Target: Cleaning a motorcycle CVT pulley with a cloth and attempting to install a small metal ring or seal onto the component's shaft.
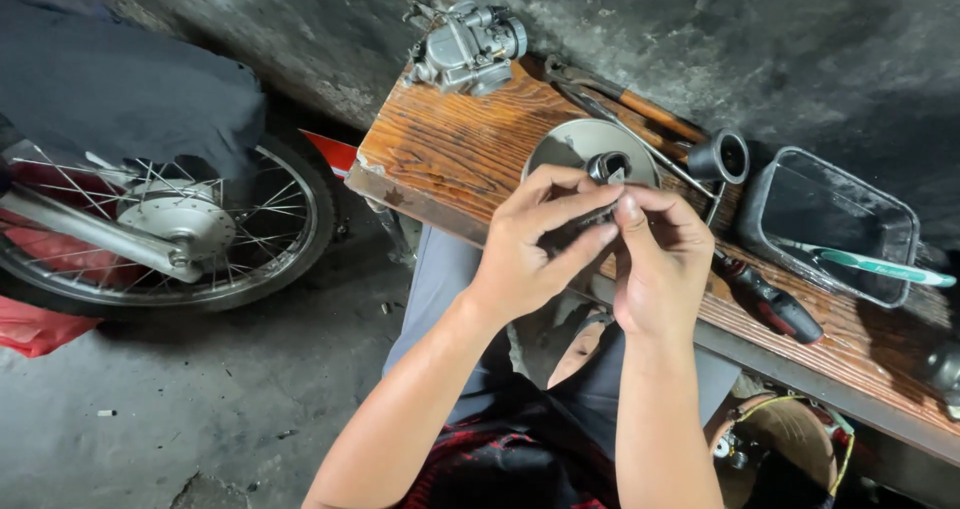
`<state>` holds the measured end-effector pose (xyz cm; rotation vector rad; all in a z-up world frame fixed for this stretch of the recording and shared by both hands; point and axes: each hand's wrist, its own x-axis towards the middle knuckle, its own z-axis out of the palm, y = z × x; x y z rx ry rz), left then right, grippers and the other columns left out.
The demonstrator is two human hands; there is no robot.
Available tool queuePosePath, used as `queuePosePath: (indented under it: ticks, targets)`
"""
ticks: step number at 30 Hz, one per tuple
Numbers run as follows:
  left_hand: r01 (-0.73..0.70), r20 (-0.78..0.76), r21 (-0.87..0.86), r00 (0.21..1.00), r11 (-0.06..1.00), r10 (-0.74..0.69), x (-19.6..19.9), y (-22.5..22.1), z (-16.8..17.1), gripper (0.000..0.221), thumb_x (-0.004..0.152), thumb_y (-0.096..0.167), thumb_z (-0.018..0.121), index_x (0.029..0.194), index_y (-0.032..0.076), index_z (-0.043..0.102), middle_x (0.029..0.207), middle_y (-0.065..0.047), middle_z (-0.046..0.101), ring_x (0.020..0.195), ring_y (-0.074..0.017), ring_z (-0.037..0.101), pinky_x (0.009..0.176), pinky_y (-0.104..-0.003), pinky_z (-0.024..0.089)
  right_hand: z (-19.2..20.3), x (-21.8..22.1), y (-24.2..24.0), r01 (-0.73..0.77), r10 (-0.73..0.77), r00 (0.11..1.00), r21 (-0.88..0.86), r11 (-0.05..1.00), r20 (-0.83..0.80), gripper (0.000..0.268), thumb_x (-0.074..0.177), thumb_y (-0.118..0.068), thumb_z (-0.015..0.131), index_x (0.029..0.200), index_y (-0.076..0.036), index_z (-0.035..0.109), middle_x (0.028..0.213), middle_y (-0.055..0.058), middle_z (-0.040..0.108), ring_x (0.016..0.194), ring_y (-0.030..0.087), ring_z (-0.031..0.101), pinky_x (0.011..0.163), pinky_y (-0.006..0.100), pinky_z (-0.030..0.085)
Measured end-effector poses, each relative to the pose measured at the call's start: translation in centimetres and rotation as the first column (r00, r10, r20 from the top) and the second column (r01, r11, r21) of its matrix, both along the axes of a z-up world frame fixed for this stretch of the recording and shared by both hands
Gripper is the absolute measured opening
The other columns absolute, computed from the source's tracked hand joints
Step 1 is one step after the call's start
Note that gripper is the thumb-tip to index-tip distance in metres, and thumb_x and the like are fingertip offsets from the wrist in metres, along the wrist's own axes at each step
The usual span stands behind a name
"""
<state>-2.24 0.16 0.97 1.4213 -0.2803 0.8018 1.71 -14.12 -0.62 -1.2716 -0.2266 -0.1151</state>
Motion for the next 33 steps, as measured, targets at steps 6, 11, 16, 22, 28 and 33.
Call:
queuePosePath:
  ticks: [6,11,16,22,28,33]
  targets:
    - [-0.107,-0.013,0.059,0.994,0.992,0.108,-0.1,0.5,0.4,0.012,0.089,0.009,0.082,0.101,0.011,0.08,0.098,-0.006,0.071,0.083,-0.0197,0.071,0.075,-0.029,0.057,0.1,0.1,0.0,-0.095,0.095,0.995,0.031,0.995,-0.017,0.011,0.1,0.001,0.068,0.098,0.012,0.068,0.098,0.024,0.069,0.09,0.029,0.073,0.067,0.04,0.065]
    - [-0.107,-0.118,0.041,0.987,0.993,0.111,0.0,1.6,1.2,0.009,0.09,0.02,0.082,0.098,0.018,0.08,0.085,-0.001,0.067,0.072,-0.0149,0.066,0.07,-0.029,0.054,0.7,-0.1,0.6,-0.155,0.156,0.988,-0.014,0.988,0.014,0.009,0.096,0.002,0.072,0.097,0.011,0.071,0.096,0.023,0.07,0.098,0.023,0.07,0.08,0.041,0.063]
    - [-0.044,-0.203,-0.118,0.979,0.992,0.019,-0.2,2.0,2.3,0.014,0.084,0.024,0.085,0.084,0.013,0.076,0.077,0.0,0.07,0.068,-0.0102,0.065,0.066,-0.026,0.052,3.2,-1.5,3.0,-0.136,0.144,0.985,-0.075,0.988,0.1,0.015,0.084,0.009,0.08,0.096,0.012,0.07,0.095,0.025,0.07,0.098,0.03,0.074,0.084,0.04,0.063]
    - [-0.054,-0.335,-0.141,0.942,0.989,0.004,-0.9,2.5,3.4,0.019,0.089,0.031,0.08,0.078,0.017,0.075,0.076,0.004,0.069,0.069,-0.0054,0.062,0.068,-0.023,0.051,3.4,-1.2,3.3,-0.037,0.074,0.975,-0.175,0.984,0.209,0.032,0.089,0.003,0.082,0.117,0.01,0.068,0.088,0.016,0.069,0.091,0.015,0.069,0.084,0.031,0.059]
    - [-0.001,-0.236,-0.026,0.972,1.0,-0.005,-1.9,2.4,3.0,0.013,0.094,0.022,0.074,0.091,0.01,0.076,0.089,-0.006,0.07,0.081,-0.0177,0.068,0.077,-0.033,0.054,4.5,-1.4,3.7,0.139,-0.031,0.944,-0.309,0.941,0.328,0.009,0.1,0.004,0.075,0.109,0.008,0.075,0.092,0.017,0.073,0.093,0.011,0.062,0.085,0.032,0.056]
    - [-0.073,-0.091,0.276,0.991,0.958,0.102,-2.6,3.2,3.1,0.034,0.094,0.006,0.073,0.126,0.019,0.072,0.118,-0.009,0.059,0.098,-0.0342,0.065,0.09,-0.045,0.054,1.4,0.3,2.7,0.043,-0.042,0.996,-0.01,0.999,0.079,0.016,0.106,-0.009,0.064,0.114,0.006,0.065,0.093,0.016,0.067,0.078,0.018,0.07,0.07,0.035,0.067]
